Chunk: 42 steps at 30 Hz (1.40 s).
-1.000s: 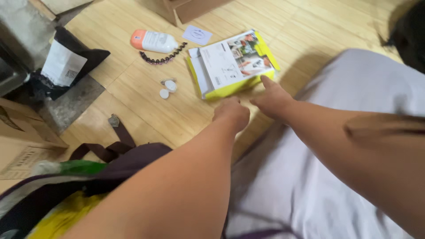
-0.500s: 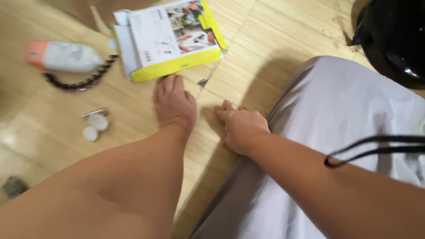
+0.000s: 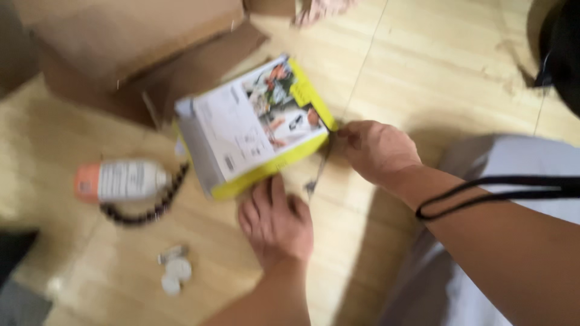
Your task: The person sorts and organizes various items including bottles, pouches, and documents by hand, moving them between a purple basket, a purple bag, and a cardboard box before hanging a black bag on a hanger.
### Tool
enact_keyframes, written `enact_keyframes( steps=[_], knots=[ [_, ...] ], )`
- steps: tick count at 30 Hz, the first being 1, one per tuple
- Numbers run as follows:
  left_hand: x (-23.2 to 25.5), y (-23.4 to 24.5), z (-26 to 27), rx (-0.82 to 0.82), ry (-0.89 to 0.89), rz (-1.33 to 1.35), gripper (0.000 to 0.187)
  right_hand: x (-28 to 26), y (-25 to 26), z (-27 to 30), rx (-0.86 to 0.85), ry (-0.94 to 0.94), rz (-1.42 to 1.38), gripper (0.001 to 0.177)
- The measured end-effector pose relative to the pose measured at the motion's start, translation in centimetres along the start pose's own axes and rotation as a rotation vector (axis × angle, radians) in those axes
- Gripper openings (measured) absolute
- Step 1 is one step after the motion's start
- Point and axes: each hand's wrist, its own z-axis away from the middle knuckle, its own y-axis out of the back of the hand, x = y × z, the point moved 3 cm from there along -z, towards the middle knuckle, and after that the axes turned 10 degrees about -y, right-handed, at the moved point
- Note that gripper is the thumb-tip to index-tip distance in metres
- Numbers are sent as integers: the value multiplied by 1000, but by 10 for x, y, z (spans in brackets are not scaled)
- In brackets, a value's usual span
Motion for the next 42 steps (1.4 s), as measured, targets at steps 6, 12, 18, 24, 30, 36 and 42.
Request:
enact_keyframes(
  steps=[6,12,18,24,30,36,42],
  knots=[
    [3,-2,-12,-51,1,-85,59,-3,6,-70,96,62,-7,58],
    [0,-3,-7,-39,-35,-95,60,6,-25,-75,223,284,1,70],
    [0,-6,-2,-100,-16,-60,57,2,-41,-59,383,218,73,60],
    [12,-24,-47,-248,-226,173,58,0,-37,-60,415,218,62,57],
    [22,-33,-64,-201,-233,182,52,8,-34,-62,371,102,-82,62],
    [23,-41,-76,-246,-235,138,55,-13,19,-118,559,276,-318,64],
    [20,-49,-74,-212,-290,79,57,-69,53,-184,613,426,54,70]
  ],
)
